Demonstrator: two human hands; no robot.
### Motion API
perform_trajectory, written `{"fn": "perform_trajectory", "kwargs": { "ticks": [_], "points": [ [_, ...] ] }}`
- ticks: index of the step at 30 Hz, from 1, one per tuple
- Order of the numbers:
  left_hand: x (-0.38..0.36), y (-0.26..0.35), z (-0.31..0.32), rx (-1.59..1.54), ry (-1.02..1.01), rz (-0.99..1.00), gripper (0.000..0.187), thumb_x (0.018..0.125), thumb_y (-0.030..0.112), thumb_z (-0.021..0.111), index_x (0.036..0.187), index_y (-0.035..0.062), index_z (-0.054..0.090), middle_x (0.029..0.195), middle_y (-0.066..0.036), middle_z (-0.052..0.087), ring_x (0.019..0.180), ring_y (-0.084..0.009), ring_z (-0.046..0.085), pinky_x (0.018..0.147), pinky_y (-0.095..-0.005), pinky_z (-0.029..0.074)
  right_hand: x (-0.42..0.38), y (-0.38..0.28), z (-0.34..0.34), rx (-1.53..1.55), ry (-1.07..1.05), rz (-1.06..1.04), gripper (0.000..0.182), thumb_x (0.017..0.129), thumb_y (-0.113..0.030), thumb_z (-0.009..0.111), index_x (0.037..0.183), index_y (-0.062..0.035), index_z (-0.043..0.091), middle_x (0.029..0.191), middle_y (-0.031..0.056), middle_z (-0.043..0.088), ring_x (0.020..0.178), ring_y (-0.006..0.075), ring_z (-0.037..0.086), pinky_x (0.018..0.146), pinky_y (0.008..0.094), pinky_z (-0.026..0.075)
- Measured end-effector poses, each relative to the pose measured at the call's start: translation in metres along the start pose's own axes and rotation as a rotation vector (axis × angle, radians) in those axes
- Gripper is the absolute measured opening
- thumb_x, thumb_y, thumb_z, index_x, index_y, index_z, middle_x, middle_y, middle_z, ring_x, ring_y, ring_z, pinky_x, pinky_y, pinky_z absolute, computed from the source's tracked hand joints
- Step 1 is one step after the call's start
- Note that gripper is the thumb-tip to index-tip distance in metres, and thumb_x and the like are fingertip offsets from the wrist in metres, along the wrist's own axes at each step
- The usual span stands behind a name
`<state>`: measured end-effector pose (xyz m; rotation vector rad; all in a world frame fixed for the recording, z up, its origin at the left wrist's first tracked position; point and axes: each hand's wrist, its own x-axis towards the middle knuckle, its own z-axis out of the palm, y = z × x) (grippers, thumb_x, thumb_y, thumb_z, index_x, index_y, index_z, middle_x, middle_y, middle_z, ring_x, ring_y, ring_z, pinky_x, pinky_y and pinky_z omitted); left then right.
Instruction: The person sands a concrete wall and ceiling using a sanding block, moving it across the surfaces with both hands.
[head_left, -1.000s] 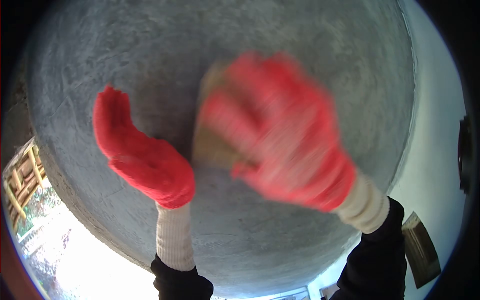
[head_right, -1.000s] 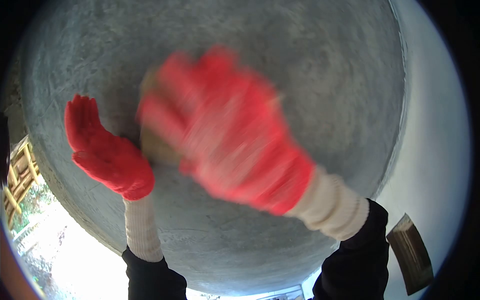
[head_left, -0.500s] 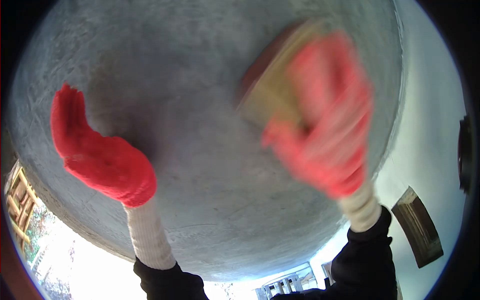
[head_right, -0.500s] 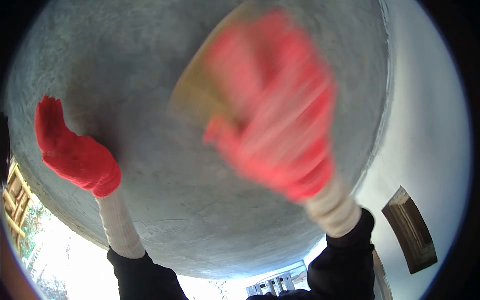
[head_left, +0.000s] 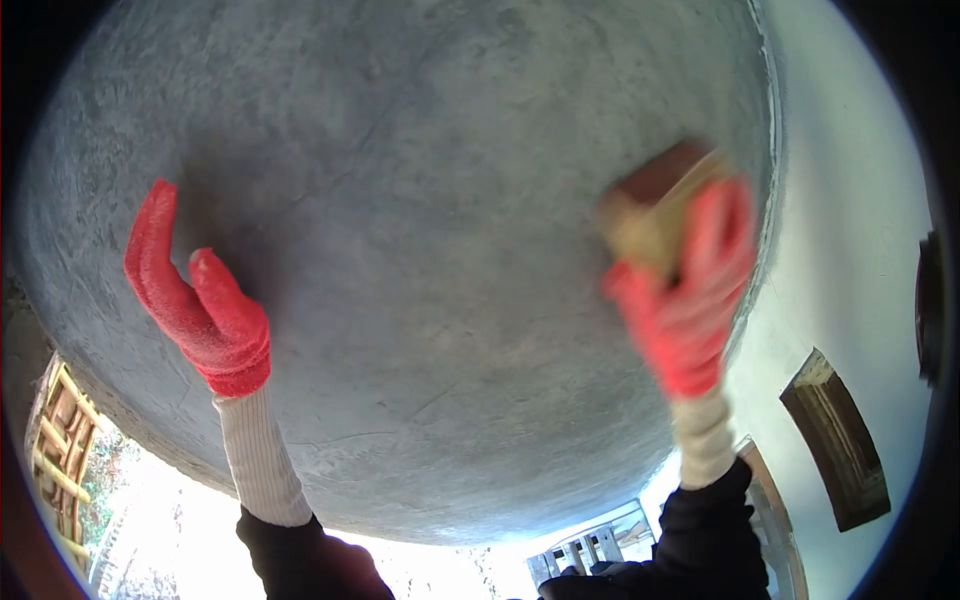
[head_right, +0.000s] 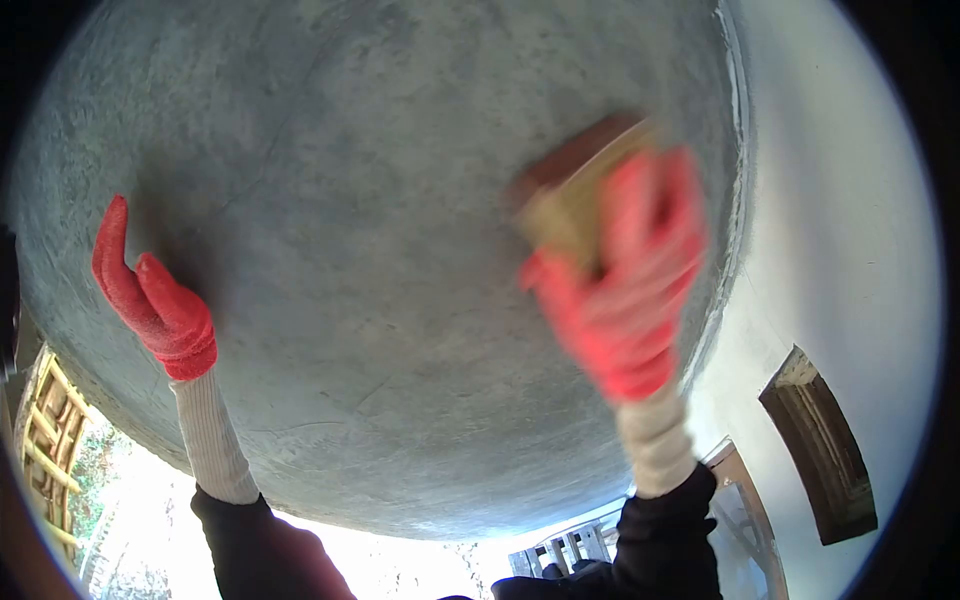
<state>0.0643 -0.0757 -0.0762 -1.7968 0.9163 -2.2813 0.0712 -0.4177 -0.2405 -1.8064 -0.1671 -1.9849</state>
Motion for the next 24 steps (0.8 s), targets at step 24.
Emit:
{"fn": "perform_trajectory", "kwargs": {
  "ticks": [24],
  "points": [
    [0.088,0.085,0.098,0.072,0.038,0.139,0.038,0.085,0.014,0.073,0.122,0.0063,0.068,0.124,-0.012,0.068,0.118,-0.0329,0.061,0.104,-0.0428,0.044,-0.059,0.034,-0.006,0.010,0.057,0.242,0.093,0.064,-0.031,0.089,0.146,-0.0183,0.047,0.145,0.0302,0.038,0.119,0.0500,0.048,0.092,0.0571,0.044]
  ]
}}
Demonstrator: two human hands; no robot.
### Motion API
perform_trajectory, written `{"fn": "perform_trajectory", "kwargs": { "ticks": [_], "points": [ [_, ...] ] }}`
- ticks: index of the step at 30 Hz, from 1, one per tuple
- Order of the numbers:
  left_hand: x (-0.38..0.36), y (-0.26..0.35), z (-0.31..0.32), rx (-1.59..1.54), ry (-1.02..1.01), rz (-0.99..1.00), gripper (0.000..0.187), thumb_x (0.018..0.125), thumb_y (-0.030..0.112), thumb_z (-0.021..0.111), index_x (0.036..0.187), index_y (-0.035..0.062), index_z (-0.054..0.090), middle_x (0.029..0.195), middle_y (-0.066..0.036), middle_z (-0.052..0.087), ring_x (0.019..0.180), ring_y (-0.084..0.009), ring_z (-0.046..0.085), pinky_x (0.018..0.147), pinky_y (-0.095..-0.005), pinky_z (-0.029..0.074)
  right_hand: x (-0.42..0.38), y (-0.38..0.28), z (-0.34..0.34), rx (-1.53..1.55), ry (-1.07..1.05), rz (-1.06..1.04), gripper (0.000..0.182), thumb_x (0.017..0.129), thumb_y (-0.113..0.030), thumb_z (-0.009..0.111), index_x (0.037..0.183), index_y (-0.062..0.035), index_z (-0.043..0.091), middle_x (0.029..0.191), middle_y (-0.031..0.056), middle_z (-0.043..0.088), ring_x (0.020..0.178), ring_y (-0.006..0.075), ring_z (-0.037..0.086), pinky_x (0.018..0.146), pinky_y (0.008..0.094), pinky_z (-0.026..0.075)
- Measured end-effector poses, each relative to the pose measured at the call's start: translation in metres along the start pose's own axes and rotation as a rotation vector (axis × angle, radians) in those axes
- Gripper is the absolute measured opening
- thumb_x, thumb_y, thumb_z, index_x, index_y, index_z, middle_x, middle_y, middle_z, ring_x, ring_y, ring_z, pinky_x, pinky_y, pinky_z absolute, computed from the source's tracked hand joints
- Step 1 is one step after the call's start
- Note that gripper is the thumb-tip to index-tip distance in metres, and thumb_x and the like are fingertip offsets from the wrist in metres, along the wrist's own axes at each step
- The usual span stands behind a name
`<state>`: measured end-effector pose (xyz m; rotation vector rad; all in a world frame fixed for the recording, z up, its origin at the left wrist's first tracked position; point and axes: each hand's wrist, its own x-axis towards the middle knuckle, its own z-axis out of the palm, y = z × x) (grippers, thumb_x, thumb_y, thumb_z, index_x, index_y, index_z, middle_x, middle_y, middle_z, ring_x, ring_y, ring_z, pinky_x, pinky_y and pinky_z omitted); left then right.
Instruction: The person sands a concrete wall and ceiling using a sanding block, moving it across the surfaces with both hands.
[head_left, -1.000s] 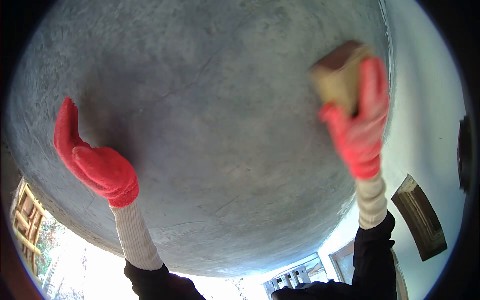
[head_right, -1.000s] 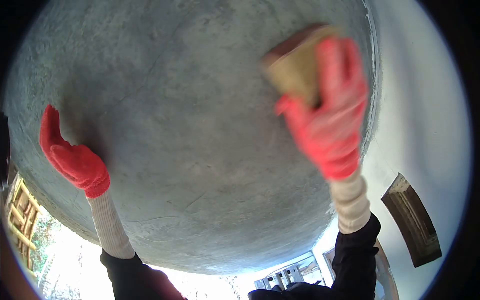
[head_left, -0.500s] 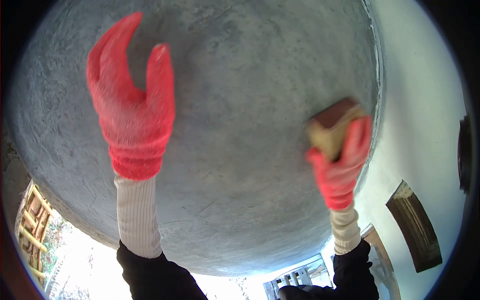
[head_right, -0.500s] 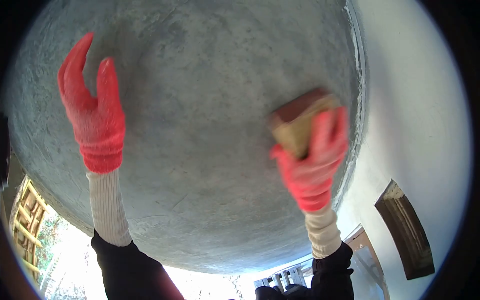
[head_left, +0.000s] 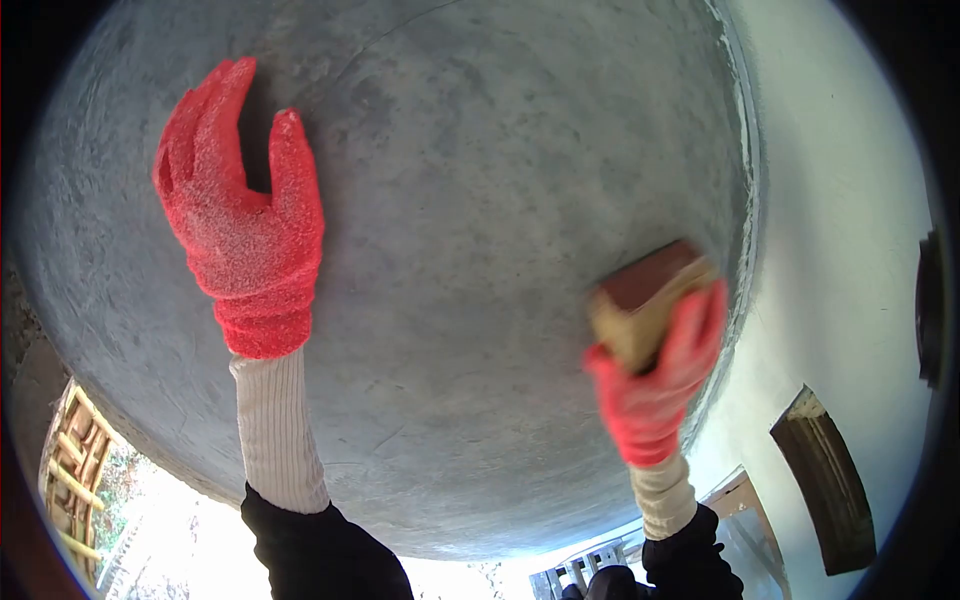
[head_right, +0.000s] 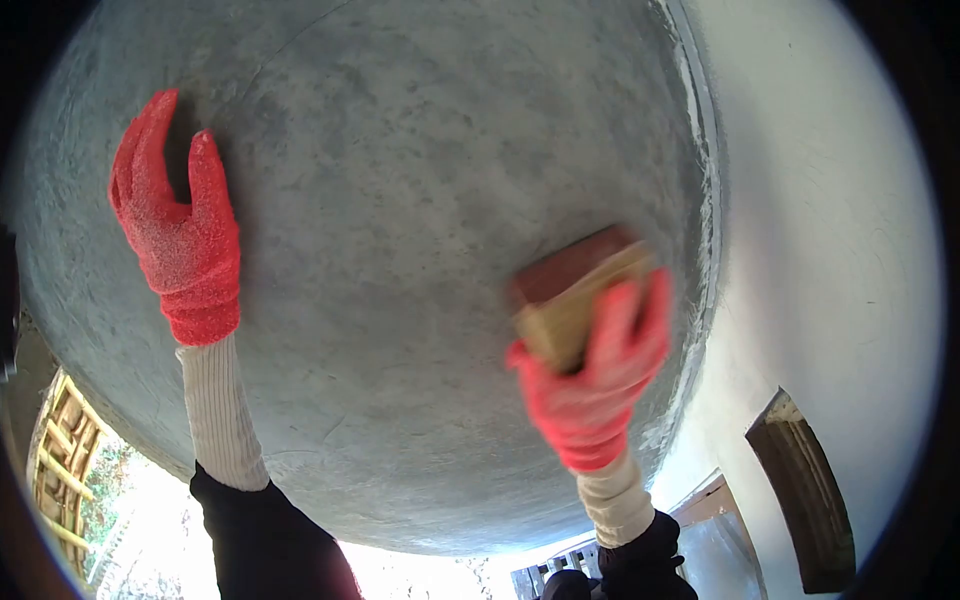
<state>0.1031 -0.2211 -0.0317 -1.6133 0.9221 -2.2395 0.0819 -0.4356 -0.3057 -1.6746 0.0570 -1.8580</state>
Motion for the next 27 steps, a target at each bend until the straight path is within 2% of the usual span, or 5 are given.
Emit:
{"fn": "perform_trajectory", "kwargs": {
  "ticks": [4,8,17,25,27],
  "points": [
    [0.001,0.007,-0.001,0.069,-0.030,-0.014,0.037,0.092,0.013,0.069,0.128,0.0059,0.066,0.128,-0.012,0.066,0.121,-0.0315,0.059,0.107,-0.0414,0.043,-0.014,-0.023,0.003,-0.061,-0.030,0.019,0.094,0.069,-0.033,0.087,0.150,-0.0185,0.042,0.149,0.0310,0.035,0.123,0.0512,0.046,0.099,0.0573,0.042],
    [-0.001,0.004,0.001,0.052,-0.010,0.009,0.038,0.085,0.014,0.072,0.123,0.0070,0.068,0.123,-0.012,0.069,0.119,-0.0339,0.061,0.105,-0.0443,0.045,-0.094,-0.043,0.007,0.296,-0.487,-0.598,0.067,0.063,-0.035,0.089,0.122,-0.0319,0.059,0.135,0.0217,0.044,0.121,0.0477,0.050,0.089,0.0590,0.047],
    [-0.001,0.005,0.001,0.049,0.014,-0.053,0.038,0.086,0.015,0.072,0.123,0.0070,0.068,0.123,-0.012,0.069,0.119,-0.0356,0.060,0.105,-0.0450,0.045,0.033,0.014,0.004,-0.043,-0.007,0.180,0.103,0.065,-0.024,0.087,0.153,-0.0098,0.035,0.152,0.0303,0.032,0.129,0.0527,0.042,0.104,0.0559,0.040],
    [-0.002,0.003,0.005,0.015,0.041,-0.080,0.038,0.086,0.016,0.072,0.122,0.0078,0.068,0.122,-0.011,0.069,0.120,-0.0356,0.060,0.105,-0.0457,0.045,-0.075,-0.038,-0.013,0.223,-0.644,-0.497,0.038,0.060,-0.037,0.087,0.091,-0.0379,0.065,0.099,0.0012,0.052,0.096,0.0374,0.060,0.073,0.0444,0.054],
    [-0.004,0.003,0.004,0.006,0.040,-0.088,0.038,0.085,0.017,0.072,0.122,0.0085,0.068,0.123,-0.011,0.068,0.120,-0.0354,0.059,0.104,-0.0459,0.046,-0.029,-0.031,-0.017,0.150,-0.410,-0.354,0.061,0.061,-0.031,0.088,0.115,-0.0236,0.061,0.124,0.0147,0.052,0.109,0.0428,0.056,0.083,0.0517,0.051]
  ]
}}
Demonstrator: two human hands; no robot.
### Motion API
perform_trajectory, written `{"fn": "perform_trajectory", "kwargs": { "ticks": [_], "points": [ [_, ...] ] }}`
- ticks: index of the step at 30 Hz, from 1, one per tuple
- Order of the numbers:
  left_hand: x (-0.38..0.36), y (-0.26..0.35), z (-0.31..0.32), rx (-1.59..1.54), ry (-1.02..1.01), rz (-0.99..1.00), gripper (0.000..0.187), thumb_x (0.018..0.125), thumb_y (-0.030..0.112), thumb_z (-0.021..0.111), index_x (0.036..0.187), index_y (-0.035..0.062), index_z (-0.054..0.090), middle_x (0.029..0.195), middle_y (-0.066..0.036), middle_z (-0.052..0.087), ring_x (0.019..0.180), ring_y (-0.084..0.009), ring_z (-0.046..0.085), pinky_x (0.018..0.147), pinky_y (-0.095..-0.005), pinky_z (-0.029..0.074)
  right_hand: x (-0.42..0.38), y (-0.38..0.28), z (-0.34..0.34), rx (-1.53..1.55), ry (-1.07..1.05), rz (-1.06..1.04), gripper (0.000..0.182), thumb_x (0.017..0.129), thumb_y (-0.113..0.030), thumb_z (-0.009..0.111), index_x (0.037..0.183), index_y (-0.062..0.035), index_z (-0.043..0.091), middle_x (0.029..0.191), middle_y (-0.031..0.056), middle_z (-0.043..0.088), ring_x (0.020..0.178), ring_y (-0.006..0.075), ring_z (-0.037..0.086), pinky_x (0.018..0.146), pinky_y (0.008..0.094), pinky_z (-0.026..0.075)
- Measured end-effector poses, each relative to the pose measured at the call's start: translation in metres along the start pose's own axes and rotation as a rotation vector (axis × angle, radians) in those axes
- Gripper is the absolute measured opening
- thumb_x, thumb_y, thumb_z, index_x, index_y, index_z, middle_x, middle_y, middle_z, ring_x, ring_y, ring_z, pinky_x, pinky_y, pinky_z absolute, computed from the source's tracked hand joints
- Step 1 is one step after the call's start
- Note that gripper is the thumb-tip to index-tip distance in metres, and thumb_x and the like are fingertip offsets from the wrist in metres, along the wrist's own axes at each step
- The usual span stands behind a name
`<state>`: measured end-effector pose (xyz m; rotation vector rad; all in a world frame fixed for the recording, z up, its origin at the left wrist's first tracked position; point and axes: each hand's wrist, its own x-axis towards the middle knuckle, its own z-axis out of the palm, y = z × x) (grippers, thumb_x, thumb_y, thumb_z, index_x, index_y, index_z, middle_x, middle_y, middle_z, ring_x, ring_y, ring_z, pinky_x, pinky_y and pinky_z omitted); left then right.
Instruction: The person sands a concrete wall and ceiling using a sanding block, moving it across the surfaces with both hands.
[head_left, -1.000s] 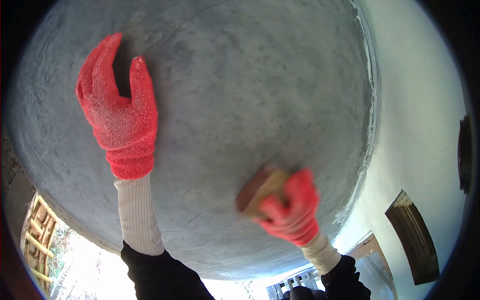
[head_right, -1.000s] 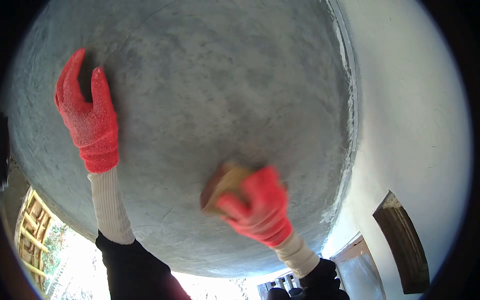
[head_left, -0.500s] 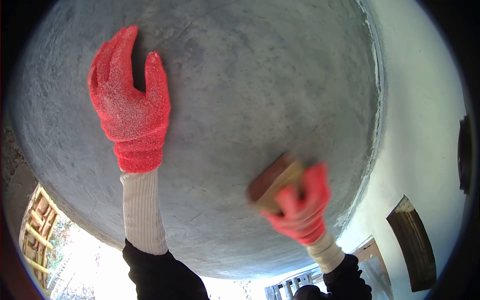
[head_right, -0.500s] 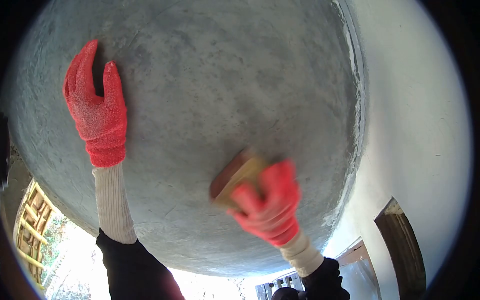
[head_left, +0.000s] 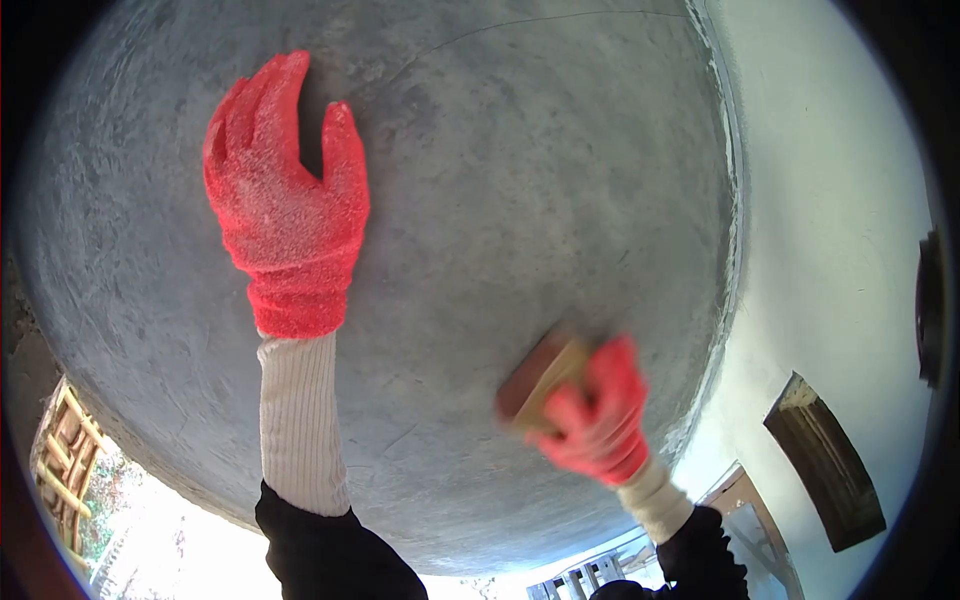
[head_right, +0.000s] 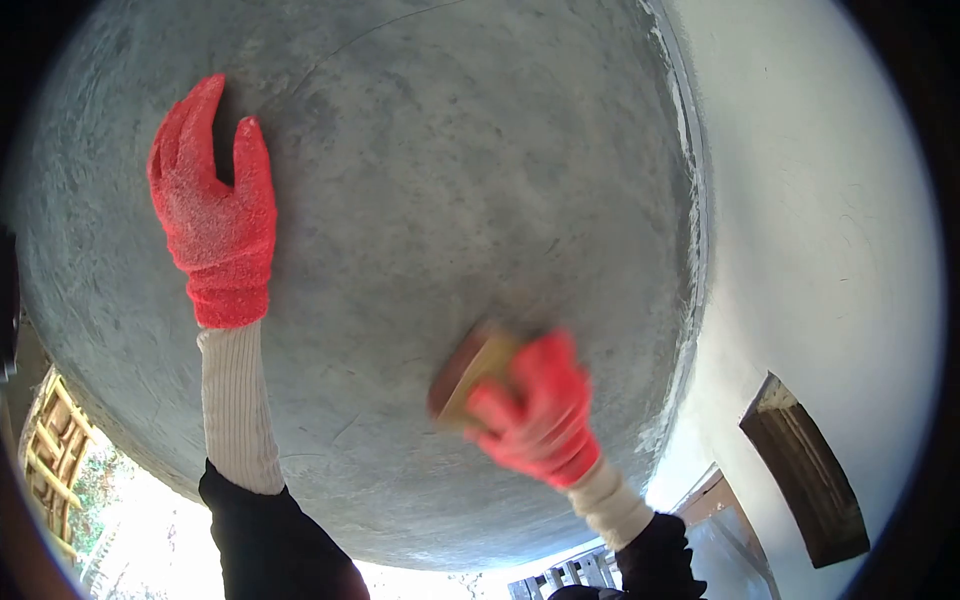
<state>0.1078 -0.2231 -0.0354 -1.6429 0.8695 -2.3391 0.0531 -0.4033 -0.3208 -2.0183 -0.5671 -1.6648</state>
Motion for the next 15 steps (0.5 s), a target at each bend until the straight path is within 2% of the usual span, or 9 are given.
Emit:
{"fn": "perform_trajectory", "kwargs": {
  "ticks": [1,3,4,6,7,9,11,14,15],
  "points": [
    [-0.001,0.000,0.001,0.001,0.002,-0.005,0.038,0.085,0.017,0.072,0.122,0.0085,0.068,0.123,-0.011,0.068,0.120,-0.0354,0.059,0.104,-0.0459,0.046,0.016,0.012,-0.002,-0.050,0.221,0.086,0.073,0.061,-0.027,0.089,0.127,-0.0175,0.058,0.135,0.0210,0.048,0.114,0.0448,0.054,0.088,0.0538,0.049],
    [-0.002,-0.001,0.003,-0.012,0.015,-0.006,0.039,0.084,0.017,0.073,0.122,0.0090,0.068,0.123,-0.009,0.068,0.120,-0.0350,0.059,0.103,-0.0458,0.047,0.052,0.041,-0.011,-0.224,0.315,0.267,0.097,0.063,-0.024,0.089,0.146,-0.0056,0.041,0.150,0.0322,0.032,0.122,0.0499,0.047,0.098,0.0566,0.044],
    [-0.001,-0.001,0.003,-0.010,0.016,-0.012,0.039,0.084,0.017,0.073,0.122,0.0090,0.068,0.123,-0.009,0.068,0.120,-0.0350,0.059,0.103,-0.0458,0.047,0.061,0.046,-0.011,-0.225,0.312,0.261,0.097,0.063,-0.024,0.089,0.146,-0.0056,0.041,0.150,0.0322,0.032,0.122,0.0499,0.047,0.098,0.0566,0.044],
    [-0.002,0.002,0.003,-0.022,0.041,-0.023,0.040,0.084,0.017,0.074,0.122,0.0095,0.067,0.123,-0.008,0.068,0.120,-0.0348,0.059,0.103,-0.0457,0.047,0.072,0.051,-0.015,-0.161,0.388,0.577,0.104,0.065,-0.021,0.089,0.152,-0.0065,0.034,0.151,0.0342,0.030,0.123,0.0511,0.045,0.100,0.0545,0.042],
    [-0.003,0.002,0.003,-0.023,0.046,-0.031,0.040,0.084,0.017,0.074,0.122,0.0095,0.067,0.123,-0.008,0.068,0.120,-0.0348,0.059,0.103,-0.0457,0.047,0.055,0.032,-0.004,-0.346,0.347,0.408,0.096,0.071,-0.024,0.086,0.150,-0.0043,0.034,0.152,0.0329,0.030,0.122,0.0493,0.047,0.099,0.0573,0.042],
    [-0.003,0.001,0.004,-0.017,0.066,-0.030,0.040,0.083,0.017,0.074,0.122,0.0095,0.068,0.123,-0.008,0.068,0.120,-0.0348,0.059,0.102,-0.0456,0.047,0.010,-0.011,0.013,-0.162,0.270,0.199,0.071,0.073,-0.028,0.083,0.136,-0.0164,0.054,0.141,0.0244,0.045,0.116,0.0443,0.052,0.090,0.0569,0.046],
    [-0.002,0.001,0.004,-0.030,0.071,-0.042,0.040,0.083,0.017,0.074,0.121,0.0094,0.068,0.123,-0.008,0.068,0.120,-0.0349,0.059,0.102,-0.0457,0.047,-0.029,-0.024,0.022,0.060,-0.277,-0.233,0.047,0.067,-0.037,0.084,0.109,-0.0309,0.066,0.123,0.0144,0.054,0.110,0.0407,0.056,0.082,0.0540,0.051],
    [-0.001,0.002,0.004,-0.055,0.065,-0.057,0.039,0.083,0.017,0.074,0.121,0.0091,0.068,0.123,-0.008,0.068,0.120,-0.0354,0.059,0.102,-0.0459,0.047,-0.015,-0.009,0.011,-0.040,-0.319,-0.253,0.034,0.059,-0.038,0.087,0.087,-0.0382,0.067,0.109,0.0078,0.055,0.109,0.0381,0.057,0.076,0.0490,0.053],
    [-0.002,0.002,0.003,-0.062,0.055,-0.072,0.039,0.083,0.018,0.073,0.121,0.0088,0.068,0.123,-0.008,0.068,0.120,-0.0357,0.058,0.102,-0.0460,0.047,0.003,0.003,-0.004,-0.072,-0.141,-0.172,0.055,0.061,-0.033,0.088,0.112,-0.0314,0.066,0.121,0.0148,0.054,0.112,0.0410,0.055,0.080,0.0533,0.051]
  ]
}}
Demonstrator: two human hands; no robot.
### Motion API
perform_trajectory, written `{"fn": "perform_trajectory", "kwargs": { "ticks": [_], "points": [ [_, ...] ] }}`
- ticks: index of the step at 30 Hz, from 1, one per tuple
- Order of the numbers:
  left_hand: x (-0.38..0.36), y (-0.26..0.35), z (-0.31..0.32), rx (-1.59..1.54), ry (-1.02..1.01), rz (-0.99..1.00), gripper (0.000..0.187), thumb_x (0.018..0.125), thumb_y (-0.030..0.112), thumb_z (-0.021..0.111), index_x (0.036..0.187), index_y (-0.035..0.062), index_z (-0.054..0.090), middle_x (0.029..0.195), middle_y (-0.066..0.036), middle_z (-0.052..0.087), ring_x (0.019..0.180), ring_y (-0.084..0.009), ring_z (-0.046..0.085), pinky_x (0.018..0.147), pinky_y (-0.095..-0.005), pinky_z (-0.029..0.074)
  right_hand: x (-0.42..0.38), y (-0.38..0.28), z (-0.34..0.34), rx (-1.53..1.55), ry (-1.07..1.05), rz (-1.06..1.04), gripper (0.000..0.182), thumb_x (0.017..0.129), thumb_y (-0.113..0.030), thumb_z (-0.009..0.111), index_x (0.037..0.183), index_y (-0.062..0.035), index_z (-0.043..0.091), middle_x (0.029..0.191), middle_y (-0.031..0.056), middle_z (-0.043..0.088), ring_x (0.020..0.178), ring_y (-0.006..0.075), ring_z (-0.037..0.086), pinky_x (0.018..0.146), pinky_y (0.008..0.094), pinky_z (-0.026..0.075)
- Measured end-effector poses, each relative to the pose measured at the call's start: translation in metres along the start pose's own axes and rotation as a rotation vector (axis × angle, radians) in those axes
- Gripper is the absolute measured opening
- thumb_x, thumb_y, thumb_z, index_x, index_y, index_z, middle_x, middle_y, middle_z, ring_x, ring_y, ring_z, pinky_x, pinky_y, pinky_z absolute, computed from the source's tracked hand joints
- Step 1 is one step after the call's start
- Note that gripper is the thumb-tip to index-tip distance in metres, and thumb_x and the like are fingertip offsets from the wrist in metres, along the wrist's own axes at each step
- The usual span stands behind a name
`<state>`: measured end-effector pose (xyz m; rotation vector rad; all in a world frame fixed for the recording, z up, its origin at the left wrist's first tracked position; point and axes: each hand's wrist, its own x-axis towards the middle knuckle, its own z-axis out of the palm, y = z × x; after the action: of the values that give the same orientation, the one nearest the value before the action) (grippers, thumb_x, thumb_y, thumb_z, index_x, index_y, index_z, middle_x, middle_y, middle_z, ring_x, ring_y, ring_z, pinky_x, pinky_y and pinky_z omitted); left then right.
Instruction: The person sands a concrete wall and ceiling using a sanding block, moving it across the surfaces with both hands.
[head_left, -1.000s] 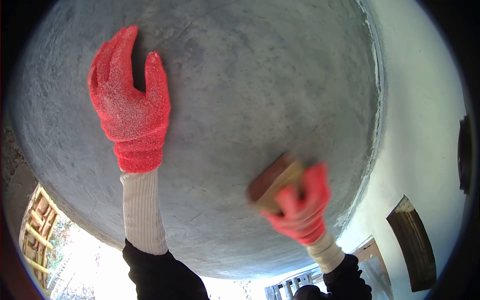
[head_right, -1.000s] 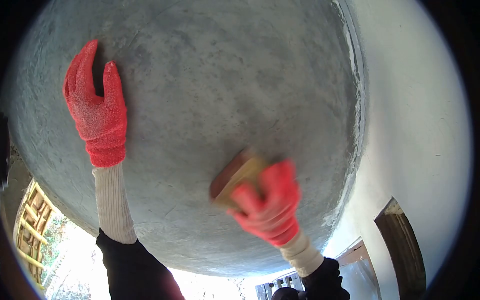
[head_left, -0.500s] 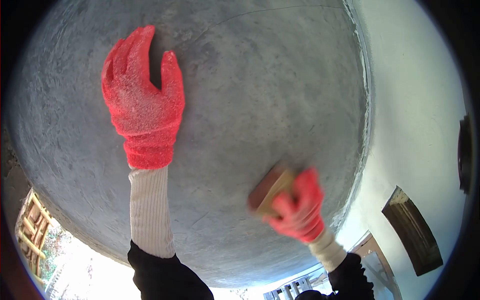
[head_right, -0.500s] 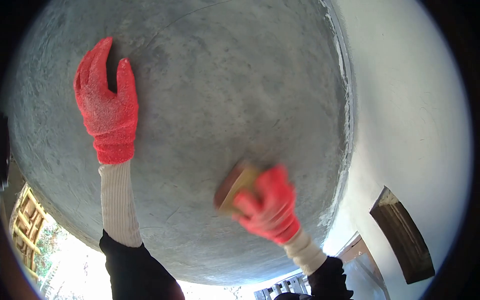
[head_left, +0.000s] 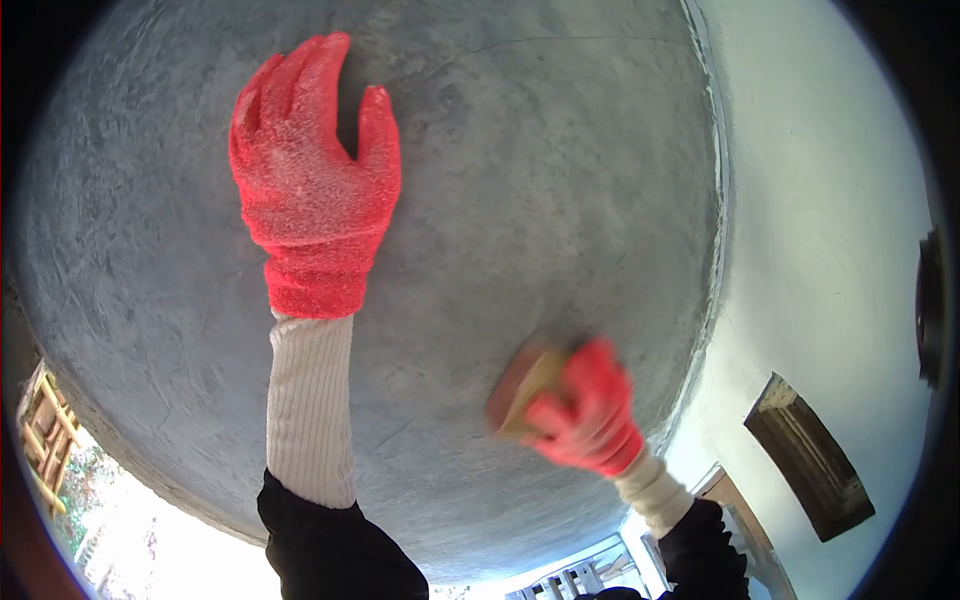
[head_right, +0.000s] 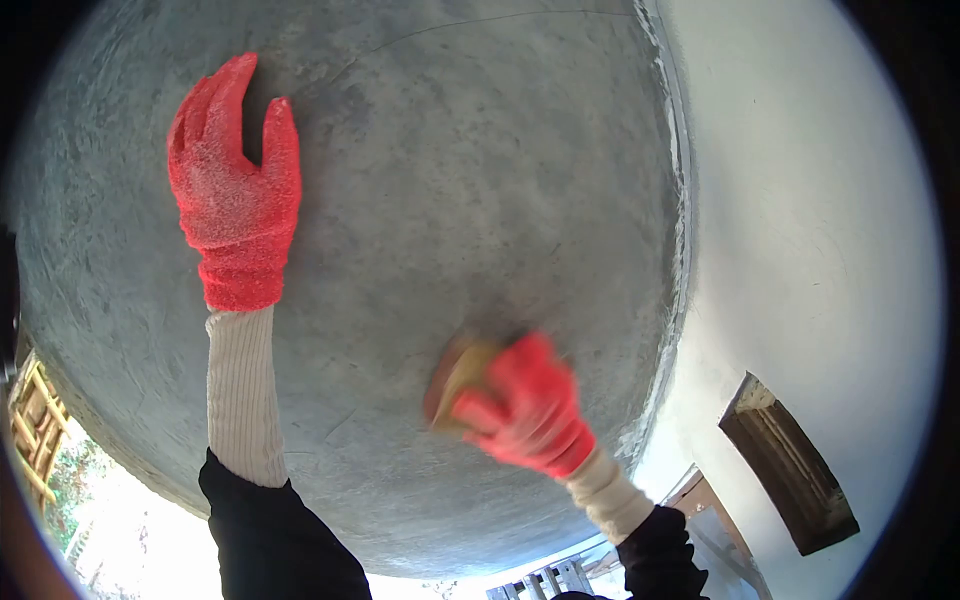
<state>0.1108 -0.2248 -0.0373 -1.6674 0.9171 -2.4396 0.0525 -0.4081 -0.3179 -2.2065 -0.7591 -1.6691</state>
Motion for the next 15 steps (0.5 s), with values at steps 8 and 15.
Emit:
{"fn": "perform_trajectory", "kwargs": {
  "ticks": [8,15],
  "points": [
    [-0.001,0.004,-0.002,0.030,0.008,0.013,0.038,0.088,0.017,0.073,0.125,0.0102,0.067,0.125,-0.008,0.068,0.121,-0.0315,0.059,0.105,-0.0428,0.046,0.046,0.038,-0.007,-0.276,0.424,0.446,0.091,0.073,-0.019,0.084,0.150,-0.0051,0.037,0.151,0.0337,0.031,0.122,0.0498,0.047,0.100,0.0547,0.042],
    [-0.001,0.004,-0.002,0.002,0.007,-0.047,0.038,0.088,0.018,0.073,0.125,0.0109,0.067,0.125,-0.008,0.067,0.121,-0.0323,0.059,0.105,-0.0427,0.046,-0.026,-0.003,0.015,0.123,-0.261,-0.208,0.042,0.069,-0.038,0.085,0.107,-0.0377,0.068,0.096,0.0016,0.052,0.099,0.0344,0.058,0.079,0.0515,0.053]
  ]
}}
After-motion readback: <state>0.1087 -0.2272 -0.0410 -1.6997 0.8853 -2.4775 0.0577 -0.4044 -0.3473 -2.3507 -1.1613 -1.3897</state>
